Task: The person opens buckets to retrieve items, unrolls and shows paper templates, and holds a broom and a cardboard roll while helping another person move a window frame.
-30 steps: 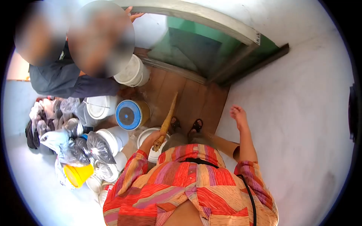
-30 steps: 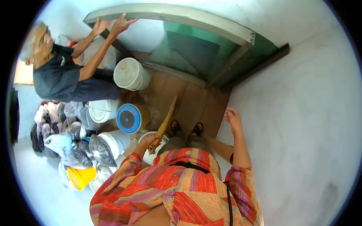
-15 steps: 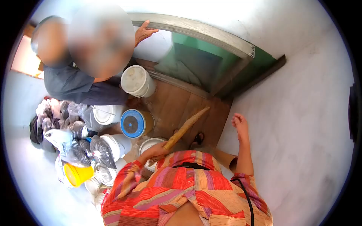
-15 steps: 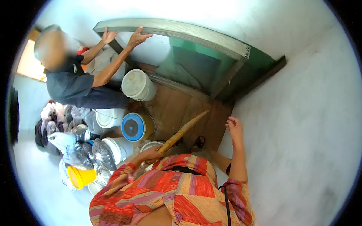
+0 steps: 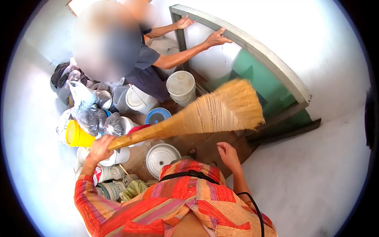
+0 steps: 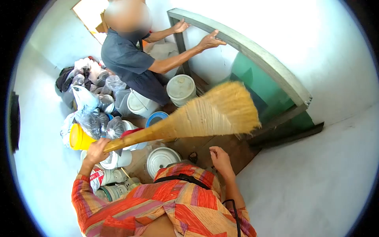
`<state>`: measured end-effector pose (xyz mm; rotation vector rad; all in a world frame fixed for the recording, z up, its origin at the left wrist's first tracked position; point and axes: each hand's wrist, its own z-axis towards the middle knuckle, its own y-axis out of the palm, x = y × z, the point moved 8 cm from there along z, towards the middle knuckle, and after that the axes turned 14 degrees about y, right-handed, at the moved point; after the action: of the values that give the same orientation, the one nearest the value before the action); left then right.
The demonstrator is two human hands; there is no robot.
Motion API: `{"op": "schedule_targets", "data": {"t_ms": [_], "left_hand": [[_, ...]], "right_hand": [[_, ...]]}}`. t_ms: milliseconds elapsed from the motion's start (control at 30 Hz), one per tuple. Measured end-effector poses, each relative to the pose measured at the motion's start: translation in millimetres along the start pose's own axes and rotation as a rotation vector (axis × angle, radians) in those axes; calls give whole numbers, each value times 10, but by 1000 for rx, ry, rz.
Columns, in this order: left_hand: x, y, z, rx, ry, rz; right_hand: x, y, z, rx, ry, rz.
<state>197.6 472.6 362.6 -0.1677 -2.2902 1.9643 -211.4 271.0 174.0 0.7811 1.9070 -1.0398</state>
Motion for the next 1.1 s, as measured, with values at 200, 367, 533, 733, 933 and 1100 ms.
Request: {"op": "schedule_targets", "data": {"t_ms": [200,367,533,733,933,1100], "left_hand": [[-82,-51,-785,325,-266,-4],[-20,-110,-474,427,-286,-179],[-107,-545,110,398,-374,-447],[-519,-1341,1112,447,-332,-618],[-759,-1702,2010,340,-268,-706],[-772,-1559,2249,262,-355,-792]], "right_hand": [[-599,-6,188,-53,-163,-26],[-1033,130,228,-107,-300,-107],[-1051,-16,156,-76,-316,-19],[-556,-429,66,41,-138,19],[-51,-884,-53,224,32,123],[285,-788,-304,273,127,133]]}}
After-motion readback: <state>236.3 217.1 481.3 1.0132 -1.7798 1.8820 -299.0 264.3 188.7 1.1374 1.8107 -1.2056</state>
